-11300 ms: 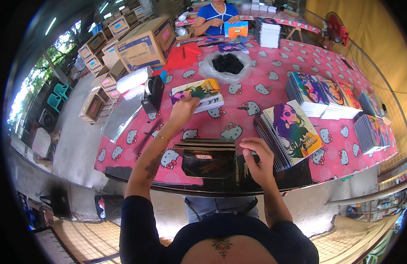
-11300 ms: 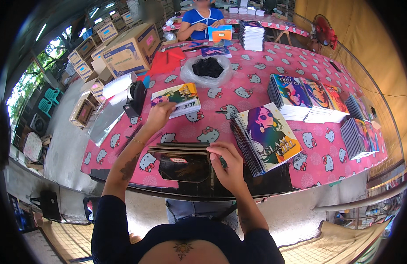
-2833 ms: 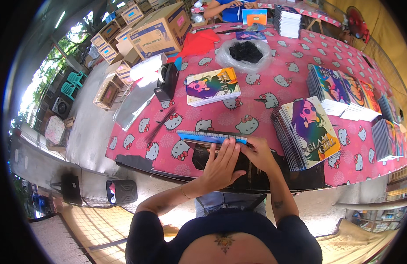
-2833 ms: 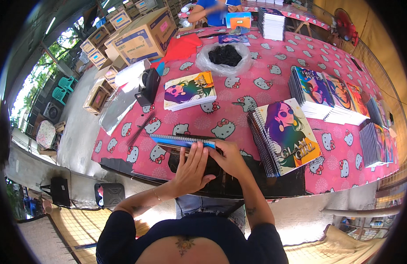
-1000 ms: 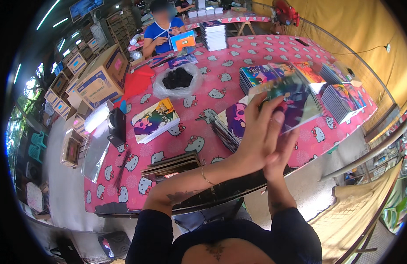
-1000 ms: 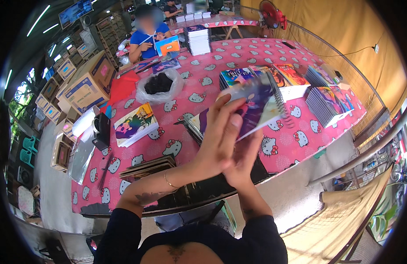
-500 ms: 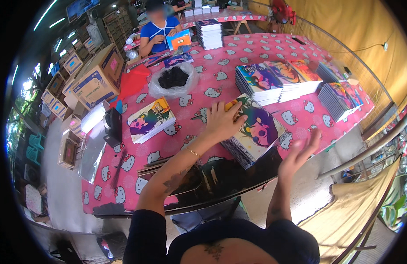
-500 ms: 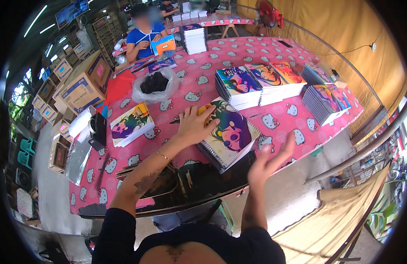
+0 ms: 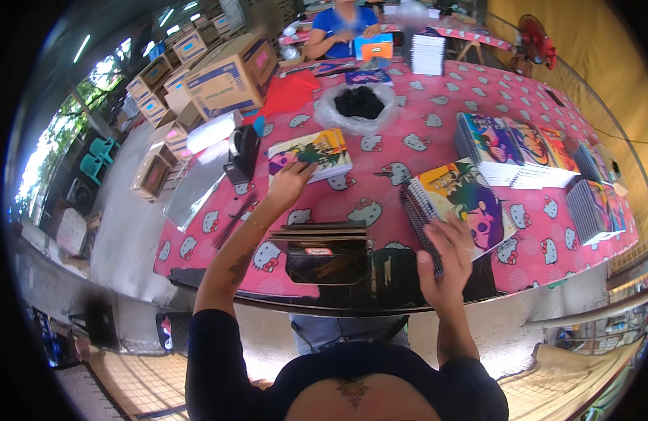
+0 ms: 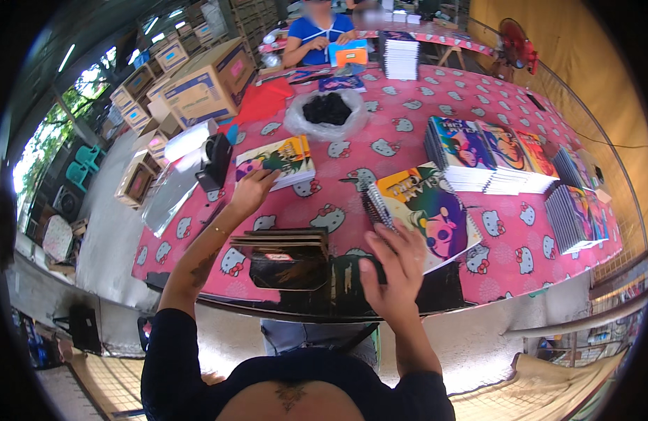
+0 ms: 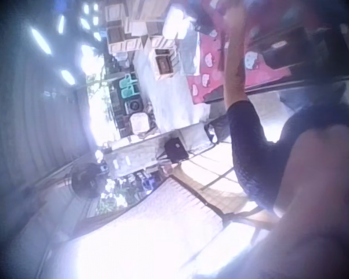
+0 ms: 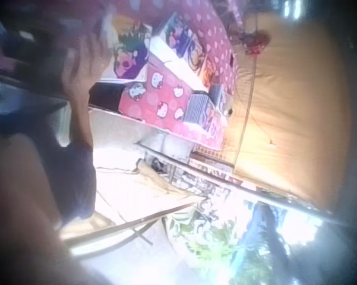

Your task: The person picks up spiral notebooks one by one, turns each over to see both sides, and places them into organized stacks on a table.

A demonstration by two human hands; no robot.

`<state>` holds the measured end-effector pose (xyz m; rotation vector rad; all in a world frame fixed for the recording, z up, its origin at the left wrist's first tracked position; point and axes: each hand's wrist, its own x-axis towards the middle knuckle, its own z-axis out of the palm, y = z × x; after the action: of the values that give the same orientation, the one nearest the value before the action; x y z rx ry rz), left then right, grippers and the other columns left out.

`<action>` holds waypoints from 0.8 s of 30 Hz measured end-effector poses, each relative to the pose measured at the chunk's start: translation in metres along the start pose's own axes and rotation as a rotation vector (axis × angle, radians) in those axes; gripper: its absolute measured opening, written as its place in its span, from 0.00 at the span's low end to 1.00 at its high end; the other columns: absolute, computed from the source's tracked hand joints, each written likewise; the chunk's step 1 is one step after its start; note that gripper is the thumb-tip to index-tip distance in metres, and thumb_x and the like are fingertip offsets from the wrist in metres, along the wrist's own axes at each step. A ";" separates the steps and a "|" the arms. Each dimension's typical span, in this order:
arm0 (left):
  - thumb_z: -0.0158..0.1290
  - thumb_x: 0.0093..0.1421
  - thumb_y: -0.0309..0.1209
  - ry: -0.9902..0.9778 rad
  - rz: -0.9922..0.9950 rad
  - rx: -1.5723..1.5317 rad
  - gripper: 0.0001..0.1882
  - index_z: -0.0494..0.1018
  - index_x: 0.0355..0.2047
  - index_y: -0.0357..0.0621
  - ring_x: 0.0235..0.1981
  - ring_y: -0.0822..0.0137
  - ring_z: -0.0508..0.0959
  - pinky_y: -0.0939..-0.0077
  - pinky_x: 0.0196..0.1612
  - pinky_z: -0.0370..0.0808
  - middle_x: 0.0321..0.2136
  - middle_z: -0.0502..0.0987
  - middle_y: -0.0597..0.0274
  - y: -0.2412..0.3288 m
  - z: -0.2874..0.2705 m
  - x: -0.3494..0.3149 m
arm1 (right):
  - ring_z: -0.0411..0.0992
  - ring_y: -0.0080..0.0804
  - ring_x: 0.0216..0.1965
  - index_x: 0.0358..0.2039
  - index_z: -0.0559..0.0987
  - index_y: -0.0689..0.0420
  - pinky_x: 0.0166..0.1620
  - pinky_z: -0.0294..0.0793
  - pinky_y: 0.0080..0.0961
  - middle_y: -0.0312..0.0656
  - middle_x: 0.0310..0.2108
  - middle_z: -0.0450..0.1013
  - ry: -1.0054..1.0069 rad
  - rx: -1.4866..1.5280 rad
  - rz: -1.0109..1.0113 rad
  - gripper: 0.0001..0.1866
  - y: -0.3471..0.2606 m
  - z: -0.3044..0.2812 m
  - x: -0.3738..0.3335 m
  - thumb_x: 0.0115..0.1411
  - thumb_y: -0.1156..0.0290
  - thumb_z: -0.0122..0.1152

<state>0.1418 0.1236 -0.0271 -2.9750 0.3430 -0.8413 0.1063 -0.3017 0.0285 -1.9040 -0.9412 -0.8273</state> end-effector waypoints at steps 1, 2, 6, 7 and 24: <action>0.59 0.60 0.28 -0.053 -0.045 -0.090 0.19 0.78 0.52 0.43 0.42 0.50 0.81 0.57 0.46 0.79 0.34 0.80 0.49 -0.002 -0.007 0.004 | 0.68 0.53 0.62 0.50 0.82 0.58 0.67 0.59 0.50 0.48 0.56 0.74 -0.041 0.100 -0.011 0.20 -0.005 0.011 0.008 0.56 0.69 0.69; 0.58 0.60 0.27 -0.105 -0.091 -0.179 0.19 0.78 0.53 0.43 0.42 0.51 0.81 0.58 0.46 0.79 0.33 0.80 0.50 -0.003 -0.015 0.006 | 0.68 0.53 0.62 0.50 0.82 0.59 0.67 0.59 0.50 0.48 0.56 0.74 -0.081 0.202 -0.023 0.20 -0.011 0.022 0.014 0.56 0.70 0.69; 0.56 0.61 0.25 0.271 -0.070 -0.037 0.11 0.79 0.45 0.41 0.33 0.49 0.80 0.55 0.38 0.76 0.31 0.78 0.51 0.064 -0.117 0.047 | 0.68 0.56 0.62 0.57 0.76 0.62 0.68 0.57 0.48 0.51 0.55 0.74 0.068 0.416 0.233 0.26 -0.026 0.071 0.031 0.59 0.71 0.69; 0.56 0.61 0.24 0.246 -0.003 -0.111 0.10 0.79 0.43 0.41 0.33 0.49 0.79 0.56 0.36 0.75 0.31 0.78 0.52 0.083 -0.144 0.049 | 0.73 0.47 0.57 0.59 0.73 0.63 0.64 0.65 0.42 0.51 0.53 0.76 0.136 0.326 0.217 0.27 -0.025 0.079 0.038 0.60 0.74 0.68; 0.59 0.61 0.33 0.023 -0.029 -0.067 0.19 0.77 0.52 0.45 0.46 0.55 0.80 0.58 0.59 0.67 0.41 0.79 0.52 0.145 -0.137 -0.033 | 0.73 0.25 0.50 0.63 0.68 0.63 0.54 0.72 0.23 0.42 0.50 0.75 -0.318 1.052 0.549 0.27 -0.006 0.129 -0.024 0.65 0.77 0.63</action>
<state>0.0140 -0.0061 0.0599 -3.0414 0.3371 -0.8851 0.1133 -0.1929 -0.0445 -1.2256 -0.7356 0.2988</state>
